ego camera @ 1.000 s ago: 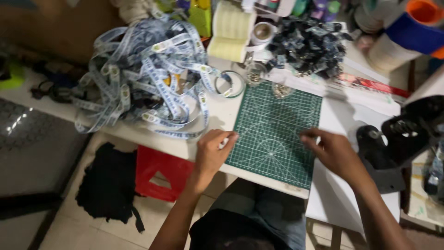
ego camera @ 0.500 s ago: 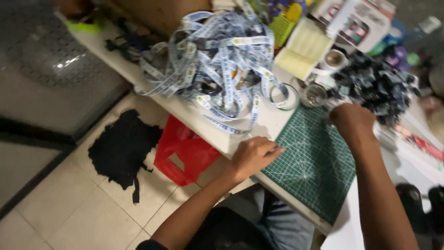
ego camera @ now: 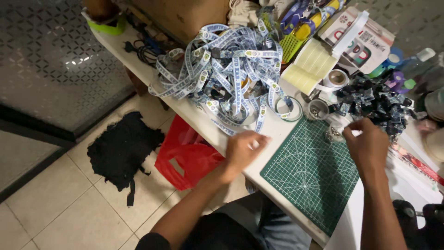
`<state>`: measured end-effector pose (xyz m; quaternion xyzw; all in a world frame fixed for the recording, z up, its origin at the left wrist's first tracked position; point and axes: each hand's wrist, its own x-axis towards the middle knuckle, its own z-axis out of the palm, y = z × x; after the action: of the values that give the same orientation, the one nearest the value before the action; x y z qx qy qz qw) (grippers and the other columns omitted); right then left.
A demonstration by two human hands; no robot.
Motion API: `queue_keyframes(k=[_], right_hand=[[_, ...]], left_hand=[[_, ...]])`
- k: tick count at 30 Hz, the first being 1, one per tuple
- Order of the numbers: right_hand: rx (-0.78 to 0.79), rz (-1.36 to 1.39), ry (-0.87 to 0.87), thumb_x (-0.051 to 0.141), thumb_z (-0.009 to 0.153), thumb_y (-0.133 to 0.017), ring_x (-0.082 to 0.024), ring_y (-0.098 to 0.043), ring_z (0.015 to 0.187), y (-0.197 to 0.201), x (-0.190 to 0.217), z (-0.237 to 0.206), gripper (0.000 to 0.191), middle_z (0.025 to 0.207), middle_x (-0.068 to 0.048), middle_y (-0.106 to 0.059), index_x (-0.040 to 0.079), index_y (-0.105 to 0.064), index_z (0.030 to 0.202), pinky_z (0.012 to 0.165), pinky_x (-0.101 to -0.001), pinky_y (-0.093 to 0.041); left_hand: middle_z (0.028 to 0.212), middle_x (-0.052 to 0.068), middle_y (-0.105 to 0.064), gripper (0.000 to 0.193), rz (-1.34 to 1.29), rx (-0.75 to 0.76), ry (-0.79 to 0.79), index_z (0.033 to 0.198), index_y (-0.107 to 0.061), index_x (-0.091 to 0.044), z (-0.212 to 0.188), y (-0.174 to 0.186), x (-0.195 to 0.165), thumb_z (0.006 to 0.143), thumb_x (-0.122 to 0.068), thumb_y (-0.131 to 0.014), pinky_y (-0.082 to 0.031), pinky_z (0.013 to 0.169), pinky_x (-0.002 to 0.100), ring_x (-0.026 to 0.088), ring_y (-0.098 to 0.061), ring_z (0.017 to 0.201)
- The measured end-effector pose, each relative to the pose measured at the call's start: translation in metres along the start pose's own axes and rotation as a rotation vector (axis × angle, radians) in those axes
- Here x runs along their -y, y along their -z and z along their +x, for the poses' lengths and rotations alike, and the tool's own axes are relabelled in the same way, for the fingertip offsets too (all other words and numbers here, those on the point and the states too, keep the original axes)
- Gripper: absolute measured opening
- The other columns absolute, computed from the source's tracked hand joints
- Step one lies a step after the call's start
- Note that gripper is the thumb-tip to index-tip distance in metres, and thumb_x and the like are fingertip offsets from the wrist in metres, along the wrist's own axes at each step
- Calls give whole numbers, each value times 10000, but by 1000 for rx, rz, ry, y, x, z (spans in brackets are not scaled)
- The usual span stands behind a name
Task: The person attaches metal crimp ends to printed lanyard straps. They pick up a strap end, fit a metal clasp piece onto it, place it under a hand press tool, and pull the press lever to crimp the end, then set the finished lanyard aside and repeat with the next strap.
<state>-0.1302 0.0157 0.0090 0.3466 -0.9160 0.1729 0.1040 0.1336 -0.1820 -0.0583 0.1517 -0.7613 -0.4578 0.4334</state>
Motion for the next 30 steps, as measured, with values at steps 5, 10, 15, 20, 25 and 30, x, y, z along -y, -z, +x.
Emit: queue_keyframes(k=[5, 10, 15, 20, 25, 30], right_hand=[[142, 460, -202, 122, 982, -690, -159, -663, 681, 26, -5, -63, 150, 967, -89, -763, 21, -718, 1091, 616, -305, -527], [292, 841, -311, 73, 966, -666, -95, -551, 642, 15, -20, -135, 166, 903, -39, -702, 16, -718, 1113, 559, -244, -460], [298, 900, -293, 58, 908, -680, -30, -602, 747, -9, -38, -180, 168, 913, -6, -697, 7, -708, 1066, 650, -192, -487], [389, 922, -538, 64, 961, -705, -134, -557, 663, -20, -38, -194, 215, 783, -92, -666, 21, -724, 1171, 584, -285, -462], [343, 960, -519, 77, 921, -688, -118, -675, 800, -18, -25, -185, 213, 887, -77, -766, 5, -727, 1117, 719, -256, -537], [233, 925, -473, 93, 916, -695, -122, -717, 856, -12, -15, -182, 238, 949, -82, -792, 18, -719, 1140, 765, -258, -566]], left_hand=[[992, 80, -760, 135, 528, -323, 120, 990, -765, -128, 53, 63, 38, 956, -236, -693, -542, 800, 451, 330, -688, 925], [1031, 153, -707, 300, 976, -188, 142, 1019, -754, -41, 89, 99, 71, 879, -306, -778, -527, 840, 477, 372, -648, 974], [1034, 132, -708, 288, 995, -193, 114, 977, -760, -57, 97, 92, 75, 815, -291, -801, -532, 868, 475, 350, -654, 1010], [984, 127, -744, 238, 776, -316, 219, 984, -761, -73, 105, 95, 56, 827, -246, -807, -523, 763, 487, 363, -683, 926], [920, 125, -779, 226, 536, -319, 157, 968, -755, -38, 151, 123, 34, 885, -235, -828, -543, 743, 402, 300, -747, 827], [933, 96, -761, 220, 341, -243, -186, 1048, -717, 26, 255, 133, 17, 948, -153, -797, -560, 757, 363, 205, -729, 832]])
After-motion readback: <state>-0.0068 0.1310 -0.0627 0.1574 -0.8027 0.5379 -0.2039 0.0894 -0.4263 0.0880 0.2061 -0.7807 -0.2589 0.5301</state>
